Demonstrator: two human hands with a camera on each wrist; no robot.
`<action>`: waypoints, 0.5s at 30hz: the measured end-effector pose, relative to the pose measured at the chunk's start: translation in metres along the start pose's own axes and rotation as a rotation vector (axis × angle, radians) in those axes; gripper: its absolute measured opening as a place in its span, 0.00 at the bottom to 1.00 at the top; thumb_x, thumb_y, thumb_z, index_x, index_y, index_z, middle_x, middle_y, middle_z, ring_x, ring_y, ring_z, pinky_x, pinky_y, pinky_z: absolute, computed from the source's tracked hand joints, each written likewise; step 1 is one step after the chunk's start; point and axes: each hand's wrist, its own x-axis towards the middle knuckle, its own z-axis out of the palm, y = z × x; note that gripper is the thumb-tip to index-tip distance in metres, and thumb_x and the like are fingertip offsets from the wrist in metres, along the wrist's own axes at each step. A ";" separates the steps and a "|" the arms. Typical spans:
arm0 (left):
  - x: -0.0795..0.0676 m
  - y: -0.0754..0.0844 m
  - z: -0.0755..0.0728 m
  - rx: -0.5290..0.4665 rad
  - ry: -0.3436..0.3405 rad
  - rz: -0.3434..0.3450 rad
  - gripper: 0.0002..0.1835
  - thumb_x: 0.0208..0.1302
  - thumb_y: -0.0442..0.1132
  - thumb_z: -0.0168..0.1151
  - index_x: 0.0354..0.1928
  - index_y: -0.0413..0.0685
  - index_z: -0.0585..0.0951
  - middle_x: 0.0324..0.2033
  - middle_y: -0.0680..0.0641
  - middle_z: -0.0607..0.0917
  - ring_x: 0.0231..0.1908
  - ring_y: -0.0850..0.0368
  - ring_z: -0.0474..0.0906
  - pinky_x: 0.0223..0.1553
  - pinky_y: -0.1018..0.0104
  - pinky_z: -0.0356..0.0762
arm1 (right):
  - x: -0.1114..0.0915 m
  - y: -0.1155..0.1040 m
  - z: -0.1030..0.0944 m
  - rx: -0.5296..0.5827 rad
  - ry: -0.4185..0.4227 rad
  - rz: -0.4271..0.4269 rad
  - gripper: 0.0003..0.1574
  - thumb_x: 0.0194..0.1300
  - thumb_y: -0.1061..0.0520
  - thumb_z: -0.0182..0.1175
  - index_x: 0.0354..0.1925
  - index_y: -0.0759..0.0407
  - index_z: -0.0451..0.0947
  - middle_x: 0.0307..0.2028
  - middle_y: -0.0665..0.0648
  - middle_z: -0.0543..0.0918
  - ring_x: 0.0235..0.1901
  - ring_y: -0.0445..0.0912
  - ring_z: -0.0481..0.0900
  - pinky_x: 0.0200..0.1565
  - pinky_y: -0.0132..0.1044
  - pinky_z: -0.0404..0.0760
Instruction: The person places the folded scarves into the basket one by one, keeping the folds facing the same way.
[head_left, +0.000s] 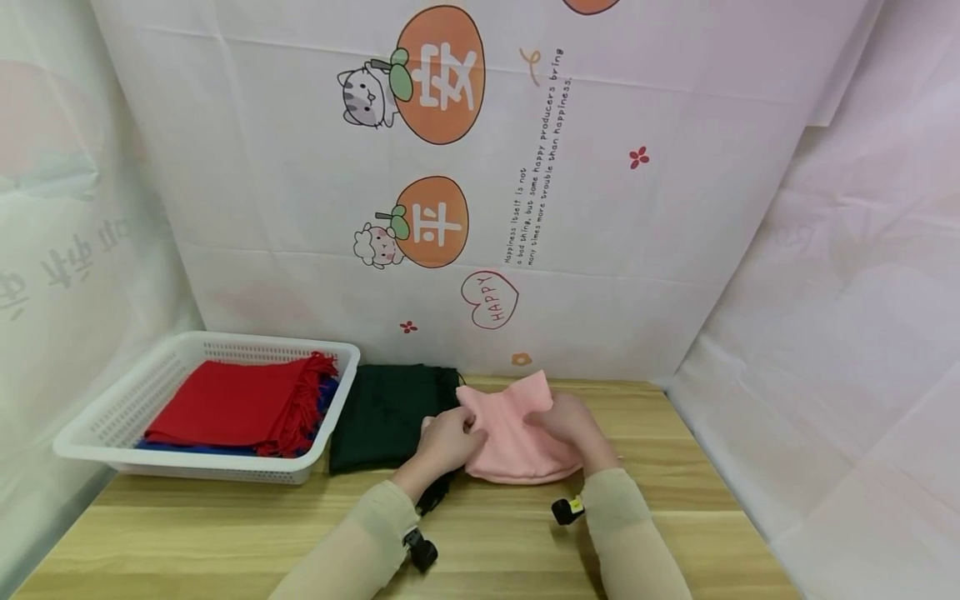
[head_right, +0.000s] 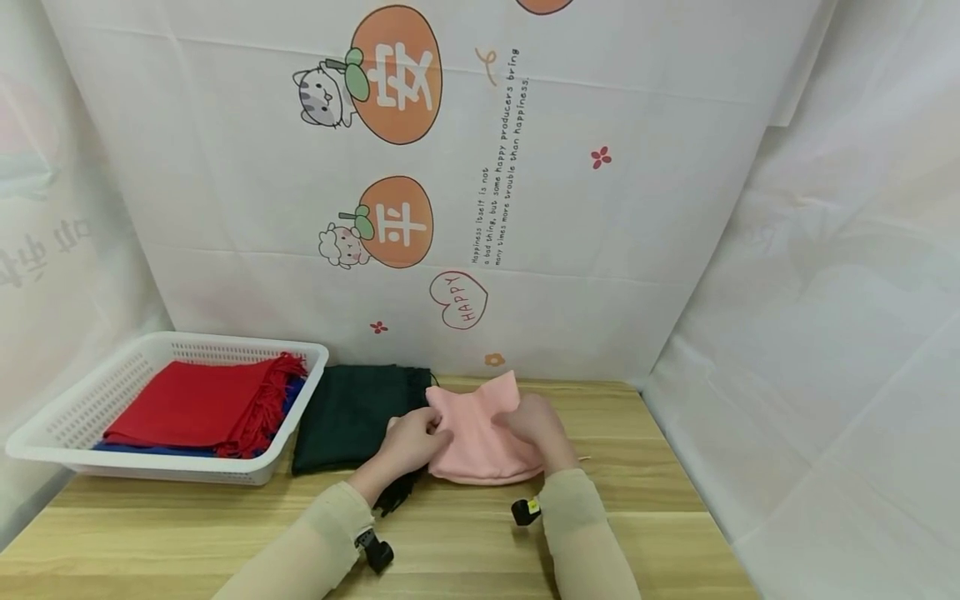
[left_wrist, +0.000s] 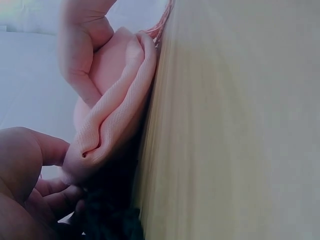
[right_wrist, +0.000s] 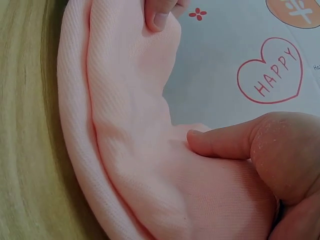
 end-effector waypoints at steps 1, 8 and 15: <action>0.000 -0.001 -0.001 0.002 0.003 0.002 0.25 0.75 0.46 0.68 0.23 0.55 0.65 0.16 0.56 0.64 0.18 0.57 0.60 0.45 0.49 0.54 | 0.000 0.000 0.001 0.002 0.002 -0.005 0.39 0.73 0.45 0.73 0.68 0.71 0.81 0.63 0.72 0.86 0.63 0.67 0.83 0.65 0.62 0.80; -0.003 -0.004 -0.008 -0.010 -0.001 0.009 0.24 0.74 0.44 0.68 0.23 0.55 0.65 0.17 0.55 0.65 0.18 0.57 0.62 0.46 0.49 0.56 | 0.002 0.000 0.008 0.047 0.006 -0.031 0.39 0.73 0.45 0.74 0.69 0.70 0.81 0.63 0.71 0.86 0.63 0.66 0.84 0.65 0.62 0.80; -0.004 -0.006 -0.014 -0.034 -0.008 0.018 0.23 0.75 0.43 0.68 0.24 0.54 0.66 0.17 0.55 0.66 0.18 0.57 0.62 0.47 0.49 0.58 | 0.001 -0.006 0.011 0.073 0.012 -0.035 0.37 0.72 0.47 0.74 0.68 0.71 0.81 0.62 0.70 0.86 0.62 0.65 0.84 0.64 0.62 0.81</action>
